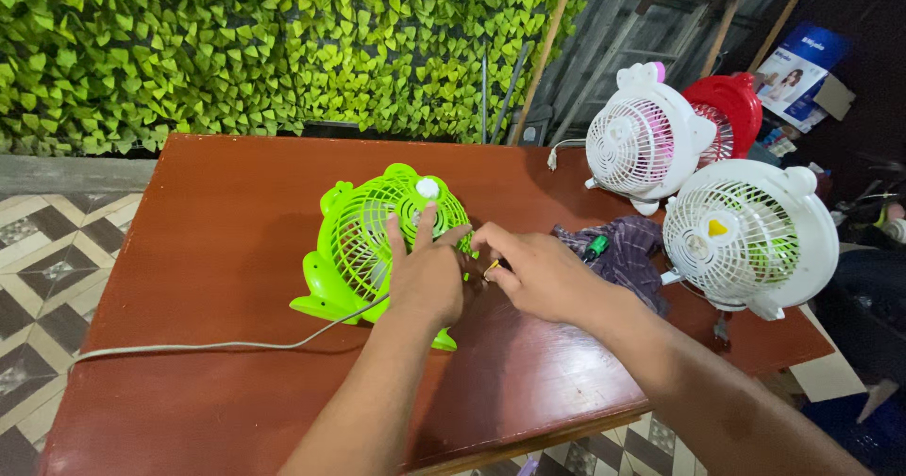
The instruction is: The person uses a screwdriver to unscrew the protective grills of several small decorative desk fans, wipes them with a cloth, and reassembles them on a table.
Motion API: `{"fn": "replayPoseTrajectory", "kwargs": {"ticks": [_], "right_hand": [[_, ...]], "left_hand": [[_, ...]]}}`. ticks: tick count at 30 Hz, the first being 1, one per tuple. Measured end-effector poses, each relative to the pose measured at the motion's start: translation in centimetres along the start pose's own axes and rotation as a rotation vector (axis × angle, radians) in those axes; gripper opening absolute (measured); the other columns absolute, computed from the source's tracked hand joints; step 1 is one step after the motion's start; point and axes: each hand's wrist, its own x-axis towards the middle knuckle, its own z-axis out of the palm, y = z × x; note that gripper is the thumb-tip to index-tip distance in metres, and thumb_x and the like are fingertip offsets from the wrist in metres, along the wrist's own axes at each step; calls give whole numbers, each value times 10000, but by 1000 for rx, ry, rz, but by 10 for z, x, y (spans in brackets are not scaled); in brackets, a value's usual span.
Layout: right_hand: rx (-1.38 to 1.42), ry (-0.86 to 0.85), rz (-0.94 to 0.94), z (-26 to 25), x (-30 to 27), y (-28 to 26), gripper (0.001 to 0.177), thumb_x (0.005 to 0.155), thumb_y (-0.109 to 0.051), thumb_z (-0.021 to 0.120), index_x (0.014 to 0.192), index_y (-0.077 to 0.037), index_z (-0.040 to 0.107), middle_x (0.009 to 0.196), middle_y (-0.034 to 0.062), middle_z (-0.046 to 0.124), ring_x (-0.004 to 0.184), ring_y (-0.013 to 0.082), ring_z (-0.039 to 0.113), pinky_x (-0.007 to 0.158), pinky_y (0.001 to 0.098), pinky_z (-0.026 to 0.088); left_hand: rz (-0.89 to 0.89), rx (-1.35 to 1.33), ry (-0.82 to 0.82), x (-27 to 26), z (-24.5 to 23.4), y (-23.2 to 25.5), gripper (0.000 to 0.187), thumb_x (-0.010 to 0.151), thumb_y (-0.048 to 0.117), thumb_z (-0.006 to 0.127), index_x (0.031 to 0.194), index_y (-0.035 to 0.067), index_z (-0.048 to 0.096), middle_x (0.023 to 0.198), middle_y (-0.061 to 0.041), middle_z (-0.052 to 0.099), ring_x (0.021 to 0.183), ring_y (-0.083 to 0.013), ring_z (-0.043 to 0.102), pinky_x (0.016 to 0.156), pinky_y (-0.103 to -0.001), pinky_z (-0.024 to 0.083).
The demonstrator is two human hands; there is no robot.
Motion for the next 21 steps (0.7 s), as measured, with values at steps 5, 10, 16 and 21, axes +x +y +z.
{"fn": "replayPoseTrajectory", "kwargs": {"ticks": [5, 10, 16, 21], "right_hand": [[-41, -25, 345, -4, 3, -4, 169, 913, -255, 727, 992, -121, 661, 788, 139, 746, 759, 347, 748, 688, 452, 562], [38, 58, -83, -4, 4, -10, 221, 851, -163, 695, 1027, -56, 614, 844, 134, 729, 790, 380, 704, 644, 459, 527], [97, -51, 299, -6, 11, -13, 121, 896, -196, 711, 938, -93, 662, 767, 100, 775, 704, 290, 772, 653, 415, 570], [91, -1, 174, -6, 7, 1, 201, 838, -155, 718, 1015, -75, 668, 817, 118, 757, 732, 289, 748, 641, 393, 563]], "left_hand": [[-54, 137, 0, -2, 2, 4, 240, 828, 418, 763, 1008, 268, 817, 1552, 120, 460, 1574, -260, 137, 1218, -659, -72], [10, -10, 42, 3, 7, -1, 222, 818, 381, 756, 1013, 302, 825, 1540, 83, 466, 1542, -289, 145, 1192, -701, -83], [-67, 20, 15, 3, 6, 6, 335, 769, 451, 807, 1043, 258, 795, 1523, 97, 473, 1564, -271, 153, 1209, -672, -71], [-41, -17, -35, 1, -2, 2, 243, 801, 390, 784, 1039, 364, 826, 1537, 98, 443, 1561, -277, 118, 1203, -679, -96]]}}
